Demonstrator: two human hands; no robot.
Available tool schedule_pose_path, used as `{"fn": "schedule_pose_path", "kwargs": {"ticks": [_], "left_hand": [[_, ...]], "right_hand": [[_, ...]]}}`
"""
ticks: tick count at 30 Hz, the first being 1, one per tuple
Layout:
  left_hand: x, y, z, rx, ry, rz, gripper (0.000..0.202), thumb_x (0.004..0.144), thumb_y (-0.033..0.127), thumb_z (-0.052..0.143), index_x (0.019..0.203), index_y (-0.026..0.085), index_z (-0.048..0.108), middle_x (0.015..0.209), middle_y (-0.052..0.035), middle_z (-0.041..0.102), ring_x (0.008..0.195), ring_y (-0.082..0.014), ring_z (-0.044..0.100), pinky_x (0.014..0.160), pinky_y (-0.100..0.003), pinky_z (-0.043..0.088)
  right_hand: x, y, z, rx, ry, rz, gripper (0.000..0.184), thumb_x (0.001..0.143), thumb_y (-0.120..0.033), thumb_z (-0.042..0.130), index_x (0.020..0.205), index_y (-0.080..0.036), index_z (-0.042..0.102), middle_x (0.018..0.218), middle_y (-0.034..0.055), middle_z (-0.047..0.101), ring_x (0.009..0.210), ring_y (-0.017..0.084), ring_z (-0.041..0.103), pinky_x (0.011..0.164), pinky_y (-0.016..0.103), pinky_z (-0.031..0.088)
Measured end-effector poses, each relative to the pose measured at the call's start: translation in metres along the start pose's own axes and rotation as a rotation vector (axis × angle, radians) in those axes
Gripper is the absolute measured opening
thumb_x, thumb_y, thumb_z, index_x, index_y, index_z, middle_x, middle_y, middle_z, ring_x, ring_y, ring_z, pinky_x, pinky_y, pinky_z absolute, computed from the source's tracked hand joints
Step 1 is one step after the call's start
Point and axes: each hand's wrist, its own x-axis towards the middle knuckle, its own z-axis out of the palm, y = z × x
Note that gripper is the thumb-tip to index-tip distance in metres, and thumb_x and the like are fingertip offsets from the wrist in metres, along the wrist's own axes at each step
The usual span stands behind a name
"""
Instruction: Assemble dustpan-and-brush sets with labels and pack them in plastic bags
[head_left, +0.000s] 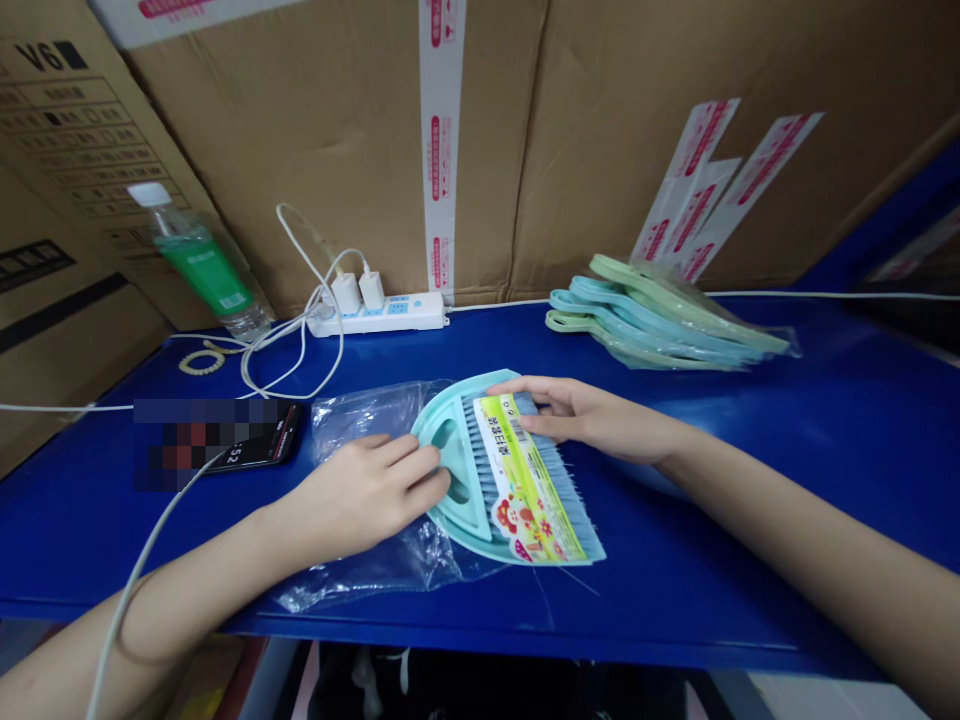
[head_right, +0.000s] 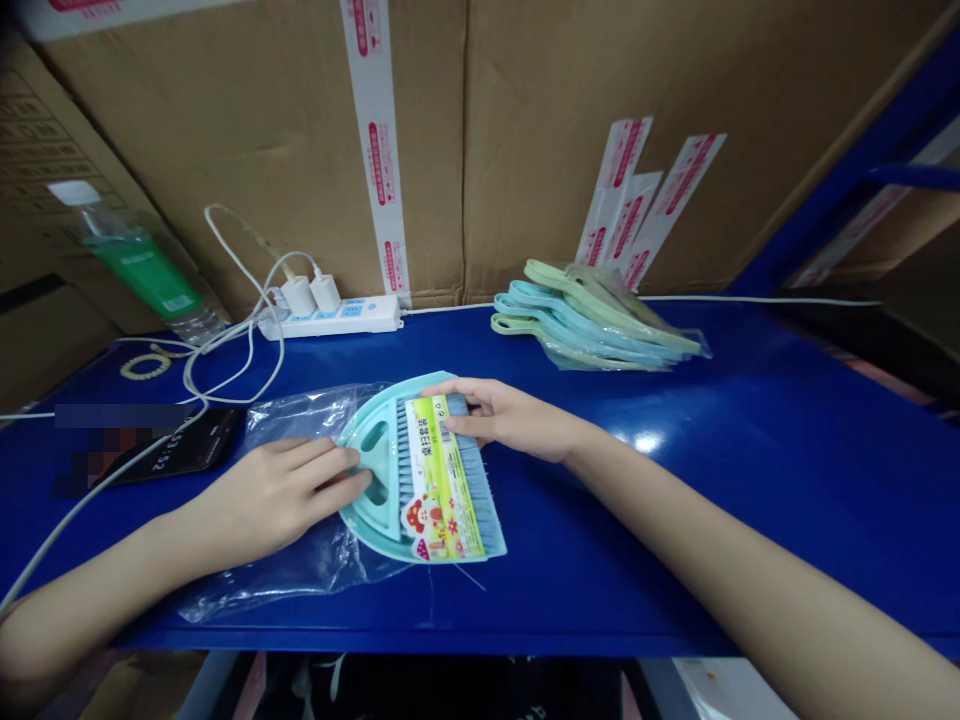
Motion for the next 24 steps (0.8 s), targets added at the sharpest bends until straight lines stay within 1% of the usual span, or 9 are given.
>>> {"fn": "schedule_pose_path", "kwargs": {"ticks": [11, 17, 24], "left_hand": [[0.0008, -0.0002, -0.0003, -0.004, -0.005, -0.003, 0.019, 0.091, 0.008, 0.042, 0.092, 0.015, 0.059, 0.083, -0.004, 0.065, 0.068, -0.0165, 0.06, 0.056, -0.027, 0.048], [0.0004, -0.0003, -0.0002, -0.013, -0.013, -0.006, 0.02, 0.091, 0.008, 0.04, 0.092, 0.015, 0.059, 0.083, -0.0041, 0.064, 0.068, -0.0166, 0.06, 0.056, -0.027, 0.048], [0.0008, 0.0006, 0.0001, -0.006, -0.019, -0.011, 0.022, 0.092, 0.008, 0.039, 0.092, 0.015, 0.06, 0.083, -0.0039, 0.064, 0.068, -0.0168, 0.059, 0.056, -0.028, 0.047]], "right_hand": [[0.0013, -0.0008, 0.0008, 0.023, -0.003, 0.004, 0.05, 0.084, -0.037, 0.064, 0.13, -0.021, 0.052, 0.112, 0.0072, 0.063, 0.098, 0.019, 0.06, 0.078, 0.032, 0.05], [0.0012, -0.0001, 0.0011, 0.025, -0.001, 0.015, 0.052, 0.083, -0.038, 0.064, 0.131, -0.022, 0.052, 0.111, 0.0069, 0.063, 0.099, 0.02, 0.06, 0.079, 0.032, 0.049], [0.0008, -0.0011, 0.0006, 0.015, 0.003, 0.022, 0.049, 0.084, -0.036, 0.063, 0.13, -0.021, 0.052, 0.111, 0.0069, 0.063, 0.097, 0.018, 0.06, 0.076, 0.031, 0.049]]}}
